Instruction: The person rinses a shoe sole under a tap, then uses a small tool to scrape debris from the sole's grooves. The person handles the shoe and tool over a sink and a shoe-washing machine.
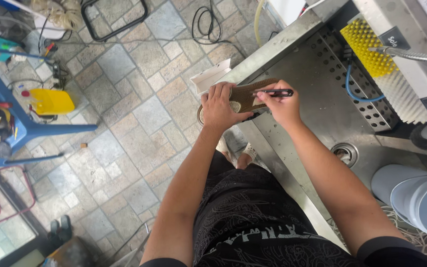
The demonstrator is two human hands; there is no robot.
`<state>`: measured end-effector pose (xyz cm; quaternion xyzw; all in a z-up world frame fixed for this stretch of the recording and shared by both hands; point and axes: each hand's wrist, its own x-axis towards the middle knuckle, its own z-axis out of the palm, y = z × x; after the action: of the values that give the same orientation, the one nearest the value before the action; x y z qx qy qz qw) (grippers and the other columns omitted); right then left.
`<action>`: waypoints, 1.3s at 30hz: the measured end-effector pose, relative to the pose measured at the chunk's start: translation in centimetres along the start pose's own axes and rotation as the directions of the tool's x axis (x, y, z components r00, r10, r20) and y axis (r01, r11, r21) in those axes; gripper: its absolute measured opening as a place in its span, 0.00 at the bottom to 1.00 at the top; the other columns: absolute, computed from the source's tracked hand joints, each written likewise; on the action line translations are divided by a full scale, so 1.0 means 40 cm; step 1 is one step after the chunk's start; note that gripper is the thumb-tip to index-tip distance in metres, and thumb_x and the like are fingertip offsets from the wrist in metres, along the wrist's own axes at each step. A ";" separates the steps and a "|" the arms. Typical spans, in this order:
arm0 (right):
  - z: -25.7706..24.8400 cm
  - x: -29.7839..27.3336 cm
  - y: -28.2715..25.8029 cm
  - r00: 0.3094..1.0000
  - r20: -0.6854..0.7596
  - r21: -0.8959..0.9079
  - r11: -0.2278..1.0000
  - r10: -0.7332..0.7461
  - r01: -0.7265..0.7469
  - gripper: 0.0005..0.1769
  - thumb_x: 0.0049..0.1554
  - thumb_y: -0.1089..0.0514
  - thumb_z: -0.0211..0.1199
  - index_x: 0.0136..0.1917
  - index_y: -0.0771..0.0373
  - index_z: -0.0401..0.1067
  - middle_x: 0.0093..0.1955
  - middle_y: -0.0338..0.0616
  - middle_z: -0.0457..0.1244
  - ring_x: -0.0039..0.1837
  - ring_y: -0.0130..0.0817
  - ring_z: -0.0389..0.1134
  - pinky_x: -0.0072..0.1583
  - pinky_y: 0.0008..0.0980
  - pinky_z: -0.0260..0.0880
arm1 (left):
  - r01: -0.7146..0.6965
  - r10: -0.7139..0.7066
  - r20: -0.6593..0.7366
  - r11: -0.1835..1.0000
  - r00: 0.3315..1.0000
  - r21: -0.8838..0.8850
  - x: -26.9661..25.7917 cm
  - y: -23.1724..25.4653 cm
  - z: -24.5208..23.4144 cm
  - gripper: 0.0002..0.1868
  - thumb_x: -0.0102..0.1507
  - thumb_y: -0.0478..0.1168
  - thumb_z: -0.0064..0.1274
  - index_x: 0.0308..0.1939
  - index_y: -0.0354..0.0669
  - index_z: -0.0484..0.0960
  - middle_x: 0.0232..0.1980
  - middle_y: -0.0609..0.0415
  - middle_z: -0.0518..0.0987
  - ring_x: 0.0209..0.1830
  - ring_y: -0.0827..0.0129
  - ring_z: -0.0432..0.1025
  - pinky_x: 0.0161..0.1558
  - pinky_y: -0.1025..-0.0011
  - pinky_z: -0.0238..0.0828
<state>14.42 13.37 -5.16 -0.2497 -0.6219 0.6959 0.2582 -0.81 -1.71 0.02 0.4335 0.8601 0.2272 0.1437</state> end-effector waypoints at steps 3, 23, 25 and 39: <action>0.004 -0.005 0.003 0.999 0.048 0.040 0.999 0.001 -0.003 0.05 0.62 0.70 0.64 0.49 0.69 0.69 0.50 0.53 0.70 0.50 0.31 0.75 0.54 0.29 0.78 | -0.024 0.022 -0.043 0.999 0.999 -0.028 0.008 -0.006 -0.003 0.53 0.36 0.66 0.75 0.60 0.50 0.75 0.61 0.58 0.74 0.65 0.61 0.65 0.62 0.54 0.56; 0.020 -0.006 -0.019 0.999 0.035 -0.080 0.996 0.031 -0.028 0.07 0.60 0.73 0.64 0.44 0.68 0.68 0.52 0.54 0.70 0.52 0.34 0.74 0.56 0.33 0.77 | -0.052 0.052 -0.015 0.998 0.999 -0.029 0.008 -0.028 0.002 0.54 0.38 0.65 0.74 0.62 0.47 0.72 0.63 0.56 0.71 0.67 0.59 0.63 0.62 0.49 0.54; 0.026 0.000 -0.019 0.999 0.021 0.006 0.999 0.042 -0.042 0.08 0.60 0.72 0.64 0.44 0.66 0.67 0.52 0.55 0.71 0.52 0.35 0.74 0.55 0.35 0.78 | -0.050 0.049 -0.016 0.998 0.999 -0.037 0.009 -0.030 0.004 0.53 0.38 0.65 0.74 0.62 0.48 0.72 0.63 0.56 0.72 0.67 0.59 0.63 0.62 0.50 0.54; -0.043 0.000 0.011 1.000 0.007 -0.005 1.000 -0.011 0.011 0.12 0.62 0.71 0.65 0.45 0.67 0.62 0.51 0.55 0.71 0.52 0.34 0.74 0.54 0.31 0.76 | -0.055 0.054 -0.035 0.998 0.998 -0.018 0.002 -0.021 -0.002 0.54 0.38 0.66 0.74 0.62 0.49 0.73 0.62 0.57 0.73 0.66 0.59 0.64 0.63 0.52 0.55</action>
<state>15.55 14.58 -5.76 -0.2446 -0.6257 0.6938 0.2594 -1.46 -2.12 -0.35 0.4514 0.8481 0.2469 0.1266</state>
